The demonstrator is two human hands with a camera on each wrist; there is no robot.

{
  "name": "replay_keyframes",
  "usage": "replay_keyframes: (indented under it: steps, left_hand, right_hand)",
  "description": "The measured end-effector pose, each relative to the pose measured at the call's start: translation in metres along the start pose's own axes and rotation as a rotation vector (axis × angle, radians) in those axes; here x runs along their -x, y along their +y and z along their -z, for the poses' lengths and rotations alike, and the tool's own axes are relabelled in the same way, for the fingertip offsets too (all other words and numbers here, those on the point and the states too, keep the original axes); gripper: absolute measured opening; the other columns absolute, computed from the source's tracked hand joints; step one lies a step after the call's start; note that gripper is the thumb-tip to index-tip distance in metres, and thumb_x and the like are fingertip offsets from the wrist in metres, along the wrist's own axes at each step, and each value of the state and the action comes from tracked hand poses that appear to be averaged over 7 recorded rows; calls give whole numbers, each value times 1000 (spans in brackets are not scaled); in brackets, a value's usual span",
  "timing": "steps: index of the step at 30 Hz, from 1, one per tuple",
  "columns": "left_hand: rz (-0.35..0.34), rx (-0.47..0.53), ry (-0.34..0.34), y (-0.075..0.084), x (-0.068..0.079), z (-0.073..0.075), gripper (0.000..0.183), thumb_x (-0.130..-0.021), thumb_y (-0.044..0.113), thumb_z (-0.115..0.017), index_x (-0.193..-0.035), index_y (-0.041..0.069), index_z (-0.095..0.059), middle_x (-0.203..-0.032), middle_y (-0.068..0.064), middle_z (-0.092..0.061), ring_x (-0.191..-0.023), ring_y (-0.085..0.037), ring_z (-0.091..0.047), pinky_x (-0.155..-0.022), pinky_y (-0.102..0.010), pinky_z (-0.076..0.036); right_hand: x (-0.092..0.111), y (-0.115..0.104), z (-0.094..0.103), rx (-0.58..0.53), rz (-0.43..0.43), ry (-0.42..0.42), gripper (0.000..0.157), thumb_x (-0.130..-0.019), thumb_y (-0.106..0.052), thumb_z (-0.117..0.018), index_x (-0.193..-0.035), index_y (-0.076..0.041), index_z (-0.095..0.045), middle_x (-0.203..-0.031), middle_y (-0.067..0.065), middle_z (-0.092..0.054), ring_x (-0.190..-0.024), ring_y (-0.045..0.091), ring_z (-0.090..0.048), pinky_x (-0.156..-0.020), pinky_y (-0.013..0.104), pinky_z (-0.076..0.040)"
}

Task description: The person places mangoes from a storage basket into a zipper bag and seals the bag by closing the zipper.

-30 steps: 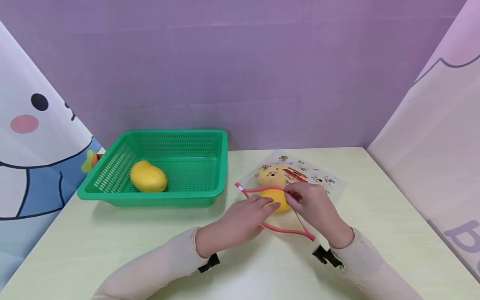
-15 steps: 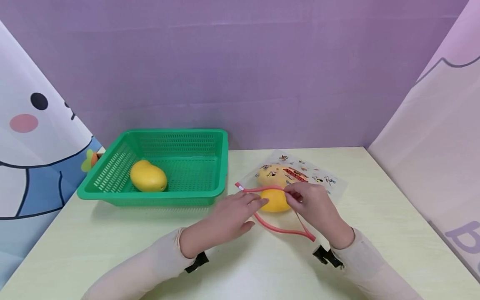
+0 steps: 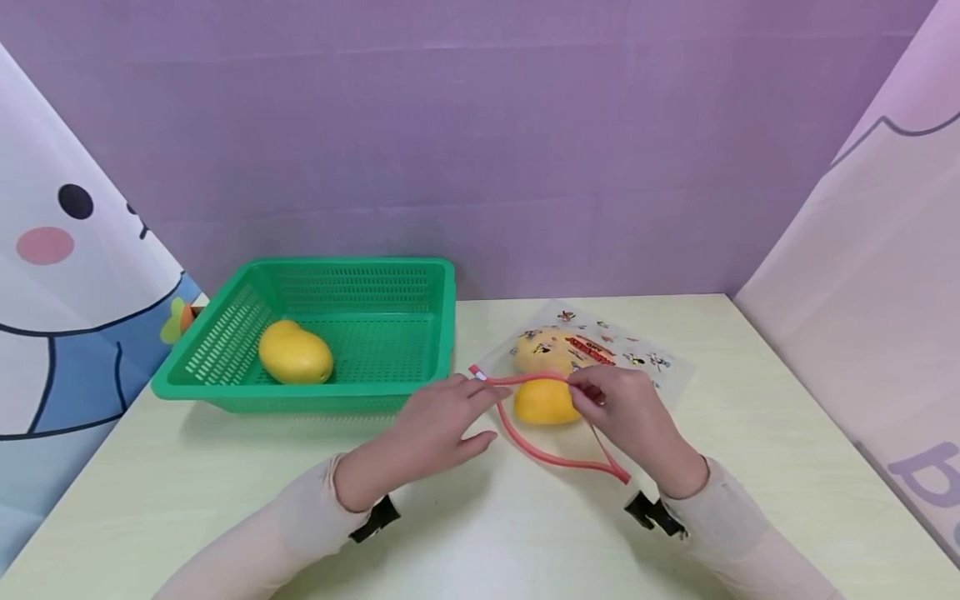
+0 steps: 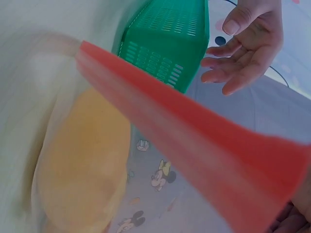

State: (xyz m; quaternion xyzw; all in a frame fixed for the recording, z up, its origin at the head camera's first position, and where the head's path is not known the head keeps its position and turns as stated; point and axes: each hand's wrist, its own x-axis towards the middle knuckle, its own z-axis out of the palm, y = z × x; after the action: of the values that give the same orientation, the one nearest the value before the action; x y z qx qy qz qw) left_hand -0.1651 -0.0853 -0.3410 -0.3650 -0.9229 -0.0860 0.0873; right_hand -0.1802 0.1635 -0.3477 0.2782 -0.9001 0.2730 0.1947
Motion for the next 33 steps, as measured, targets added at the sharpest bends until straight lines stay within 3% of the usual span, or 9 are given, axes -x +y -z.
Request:
replay_keyframes:
  steps: [18, 33]
  left_hand:
    - [60, 4, 137, -27, 18, 10, 47, -80, 27, -74, -122, 11, -62, -113, -4, -66, -103, -23, -59, -83, -37, -52]
    - [105, 2, 191, -48, 30, 25, 46, -81, 26, -74, -122, 8, -62, -117, -8, -64, -107, -27, -58, -83, -42, -52]
  right_hand:
    - [1, 3, 0, 10, 6, 12, 8, -77, -1, -73, -85, -2, -72, -81, 6, -70, -63, 10, -62, -57, 20, -52]
    - [-1, 4, 1, 6, 19, 18, 8, -77, 0, -73, -85, -2, -72, -81, 6, -70, -63, 11, -62, -57, 21, -52]
